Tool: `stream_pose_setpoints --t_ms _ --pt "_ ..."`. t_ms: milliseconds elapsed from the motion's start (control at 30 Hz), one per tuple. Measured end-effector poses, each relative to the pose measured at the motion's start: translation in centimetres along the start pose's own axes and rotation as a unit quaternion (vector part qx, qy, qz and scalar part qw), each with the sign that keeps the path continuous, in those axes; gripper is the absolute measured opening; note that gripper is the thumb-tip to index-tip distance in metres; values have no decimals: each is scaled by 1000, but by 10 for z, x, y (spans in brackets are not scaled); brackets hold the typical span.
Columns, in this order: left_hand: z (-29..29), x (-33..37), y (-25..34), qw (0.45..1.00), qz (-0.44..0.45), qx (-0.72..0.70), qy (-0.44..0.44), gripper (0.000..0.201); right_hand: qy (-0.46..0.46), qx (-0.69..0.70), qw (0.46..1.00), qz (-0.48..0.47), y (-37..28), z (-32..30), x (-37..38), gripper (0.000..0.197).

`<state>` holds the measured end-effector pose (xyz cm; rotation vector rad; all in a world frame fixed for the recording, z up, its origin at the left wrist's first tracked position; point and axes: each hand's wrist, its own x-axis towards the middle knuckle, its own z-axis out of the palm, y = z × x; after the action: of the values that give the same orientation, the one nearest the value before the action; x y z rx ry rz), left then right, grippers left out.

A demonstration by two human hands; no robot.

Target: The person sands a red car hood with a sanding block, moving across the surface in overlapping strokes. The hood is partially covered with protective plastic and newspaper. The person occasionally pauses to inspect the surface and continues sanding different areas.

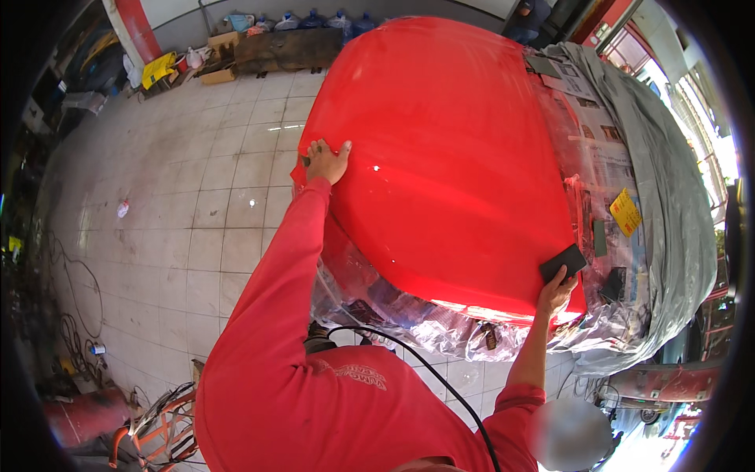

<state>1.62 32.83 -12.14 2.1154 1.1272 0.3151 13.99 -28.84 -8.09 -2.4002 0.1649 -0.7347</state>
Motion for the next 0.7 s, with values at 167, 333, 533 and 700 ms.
stream_pose_setpoints --t_ms 167,333,533,700 --pt "38 -89 8 993 102 57 15 108 16 -34 999 13 5 -10 3 72" --pt "12 -13 -23 997 51 -43 29 110 16 -60 998 0 2 -4 8 74" --pt "20 -35 -23 997 50 -54 30 112 27 -69 997 7 16 -4 9 74" --pt "4 -27 -39 996 72 -57 -1 115 10 -82 996 22 0 -11 4 72"
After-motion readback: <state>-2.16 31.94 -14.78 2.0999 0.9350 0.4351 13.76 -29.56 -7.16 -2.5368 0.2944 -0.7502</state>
